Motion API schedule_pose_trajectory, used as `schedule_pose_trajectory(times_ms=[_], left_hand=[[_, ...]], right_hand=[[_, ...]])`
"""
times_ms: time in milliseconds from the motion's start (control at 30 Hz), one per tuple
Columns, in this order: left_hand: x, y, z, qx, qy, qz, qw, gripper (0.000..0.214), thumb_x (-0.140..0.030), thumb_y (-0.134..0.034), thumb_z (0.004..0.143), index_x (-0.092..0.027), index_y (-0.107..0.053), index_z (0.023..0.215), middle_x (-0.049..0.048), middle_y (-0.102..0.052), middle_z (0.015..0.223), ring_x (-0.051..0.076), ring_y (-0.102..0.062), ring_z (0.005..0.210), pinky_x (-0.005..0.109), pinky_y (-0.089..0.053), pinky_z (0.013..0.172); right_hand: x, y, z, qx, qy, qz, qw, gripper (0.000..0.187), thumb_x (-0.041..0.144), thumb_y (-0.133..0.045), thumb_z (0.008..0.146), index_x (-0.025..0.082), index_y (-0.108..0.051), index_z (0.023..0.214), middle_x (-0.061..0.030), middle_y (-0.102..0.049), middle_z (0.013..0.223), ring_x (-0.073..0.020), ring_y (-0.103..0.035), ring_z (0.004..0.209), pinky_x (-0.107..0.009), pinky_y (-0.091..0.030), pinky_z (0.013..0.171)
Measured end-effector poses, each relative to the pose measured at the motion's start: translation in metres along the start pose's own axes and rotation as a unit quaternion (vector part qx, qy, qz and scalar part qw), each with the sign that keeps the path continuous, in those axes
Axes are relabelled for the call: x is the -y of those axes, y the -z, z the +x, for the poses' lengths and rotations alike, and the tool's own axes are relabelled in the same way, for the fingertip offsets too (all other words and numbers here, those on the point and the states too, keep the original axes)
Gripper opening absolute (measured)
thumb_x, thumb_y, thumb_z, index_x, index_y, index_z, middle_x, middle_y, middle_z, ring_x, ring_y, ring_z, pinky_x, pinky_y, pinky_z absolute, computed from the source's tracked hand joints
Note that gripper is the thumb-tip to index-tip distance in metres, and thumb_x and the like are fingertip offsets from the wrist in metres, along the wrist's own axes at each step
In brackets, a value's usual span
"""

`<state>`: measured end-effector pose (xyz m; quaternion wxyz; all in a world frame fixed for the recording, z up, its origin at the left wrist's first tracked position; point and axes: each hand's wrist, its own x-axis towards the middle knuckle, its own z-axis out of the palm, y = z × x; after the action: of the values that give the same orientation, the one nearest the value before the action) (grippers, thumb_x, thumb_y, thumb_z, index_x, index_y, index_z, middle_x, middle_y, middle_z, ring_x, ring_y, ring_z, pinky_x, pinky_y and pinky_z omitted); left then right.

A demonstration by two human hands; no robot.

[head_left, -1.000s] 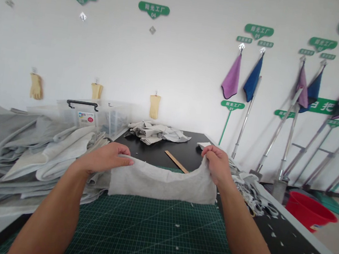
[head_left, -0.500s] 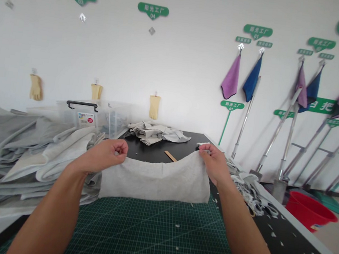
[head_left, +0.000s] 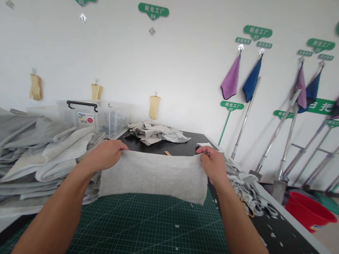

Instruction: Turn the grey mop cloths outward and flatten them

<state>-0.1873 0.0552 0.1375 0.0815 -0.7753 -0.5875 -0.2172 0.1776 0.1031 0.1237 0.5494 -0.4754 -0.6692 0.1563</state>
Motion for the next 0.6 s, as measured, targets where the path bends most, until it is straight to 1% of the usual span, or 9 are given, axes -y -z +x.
schedule_pose_trajectory(times_ms=[100, 167, 267, 333, 400, 433, 467, 533, 600], left_hand=[[-0.004, -0.001, 0.001, -0.023, 0.010, 0.014, 1.000, 0.026, -0.012, -0.035, 0.074, -0.020, -0.060, 0.075, 0.0033, -0.066, 0.079, 0.022, -0.061, 0.077, 0.028, -0.042, 0.068], [-0.008, 0.000, 0.001, -0.040, 0.019, 0.012, 0.999, 0.022, -0.012, -0.035, 0.075, -0.020, -0.054, 0.071, 0.0022, -0.062, 0.071, 0.021, -0.059, 0.070, 0.028, -0.040, 0.063], [-0.011, 0.003, 0.000, -0.061, 0.024, -0.001, 0.998, 0.018, -0.010, -0.035, 0.074, -0.020, -0.050, 0.071, 0.0019, -0.059, 0.070, 0.021, -0.057, 0.069, 0.028, -0.038, 0.060], [-0.011, 0.003, 0.000, -0.068, 0.026, -0.017, 0.997, 0.017, -0.010, -0.036, 0.074, -0.020, -0.049, 0.072, 0.0017, -0.058, 0.071, 0.020, -0.056, 0.070, 0.027, -0.037, 0.061], [-0.011, 0.003, 0.000, -0.070, 0.024, -0.032, 0.997, 0.015, -0.010, -0.036, 0.074, -0.020, -0.048, 0.074, 0.0010, -0.056, 0.071, 0.020, -0.055, 0.070, 0.027, -0.037, 0.061], [-0.011, 0.003, -0.001, -0.072, 0.023, -0.037, 0.996, 0.014, -0.011, -0.036, 0.073, -0.020, -0.047, 0.074, 0.0006, -0.055, 0.071, 0.020, -0.054, 0.069, 0.027, -0.036, 0.060], [-0.012, 0.003, -0.001, -0.074, 0.022, -0.040, 0.996, 0.012, -0.012, -0.037, 0.073, -0.021, -0.045, 0.072, 0.0000, -0.054, 0.069, 0.019, -0.053, 0.068, 0.027, -0.036, 0.059], [-0.015, 0.004, -0.002, -0.079, 0.022, -0.042, 0.996, 0.008, -0.014, -0.040, 0.072, -0.021, -0.041, 0.069, -0.0012, -0.051, 0.066, 0.019, -0.051, 0.064, 0.027, -0.033, 0.056], [-0.018, 0.005, -0.004, -0.084, 0.025, -0.047, 0.995, 0.009, -0.016, -0.042, 0.071, -0.021, -0.036, 0.066, -0.0026, -0.047, 0.062, 0.017, -0.047, 0.060, 0.026, -0.031, 0.053]], right_hand=[[0.002, -0.002, -0.001, 0.016, 0.038, -0.048, 0.998, 0.022, 0.017, -0.042, 0.070, 0.018, -0.063, 0.076, 0.0016, -0.051, 0.055, -0.0111, -0.038, 0.044, -0.023, -0.028, 0.044], [0.004, -0.002, -0.003, 0.031, 0.042, -0.059, 0.997, 0.019, 0.018, -0.045, 0.070, 0.018, -0.063, 0.075, 0.0015, -0.052, 0.055, -0.0112, -0.039, 0.045, -0.024, -0.029, 0.045], [0.009, 0.002, -0.006, 0.073, 0.037, -0.077, 0.994, 0.017, 0.023, -0.050, 0.072, 0.018, -0.063, 0.083, -0.0004, -0.059, 0.065, -0.0128, -0.047, 0.050, -0.025, -0.035, 0.049], [0.012, 0.006, -0.008, 0.128, 0.048, -0.106, 0.985, 0.026, 0.032, -0.055, 0.074, 0.019, -0.064, 0.095, -0.0039, -0.064, 0.083, -0.0157, -0.054, 0.062, -0.027, -0.040, 0.055], [0.014, 0.008, -0.009, 0.204, 0.067, -0.140, 0.967, 0.040, 0.043, -0.058, 0.076, 0.020, -0.063, 0.108, -0.0075, -0.064, 0.102, -0.0200, -0.058, 0.078, -0.029, -0.042, 0.065], [0.013, 0.008, -0.009, 0.245, 0.076, -0.155, 0.954, 0.045, 0.046, -0.058, 0.076, 0.020, -0.061, 0.112, -0.0088, -0.062, 0.108, -0.0219, -0.058, 0.085, -0.030, -0.042, 0.069], [0.013, 0.007, -0.009, 0.281, 0.085, -0.168, 0.941, 0.045, 0.047, -0.057, 0.077, 0.019, -0.062, 0.113, -0.0097, -0.062, 0.109, -0.0233, -0.058, 0.089, -0.031, -0.042, 0.071], [0.010, 0.004, -0.008, 0.328, 0.103, -0.187, 0.920, 0.036, 0.044, -0.053, 0.082, 0.018, -0.065, 0.103, -0.0100, -0.065, 0.100, -0.0235, -0.058, 0.086, -0.031, -0.040, 0.071], [0.008, -0.001, -0.008, 0.330, 0.116, -0.201, 0.915, 0.026, 0.037, -0.049, 0.084, 0.018, -0.066, 0.086, -0.0079, -0.066, 0.084, -0.0211, -0.058, 0.075, -0.030, -0.038, 0.065]])
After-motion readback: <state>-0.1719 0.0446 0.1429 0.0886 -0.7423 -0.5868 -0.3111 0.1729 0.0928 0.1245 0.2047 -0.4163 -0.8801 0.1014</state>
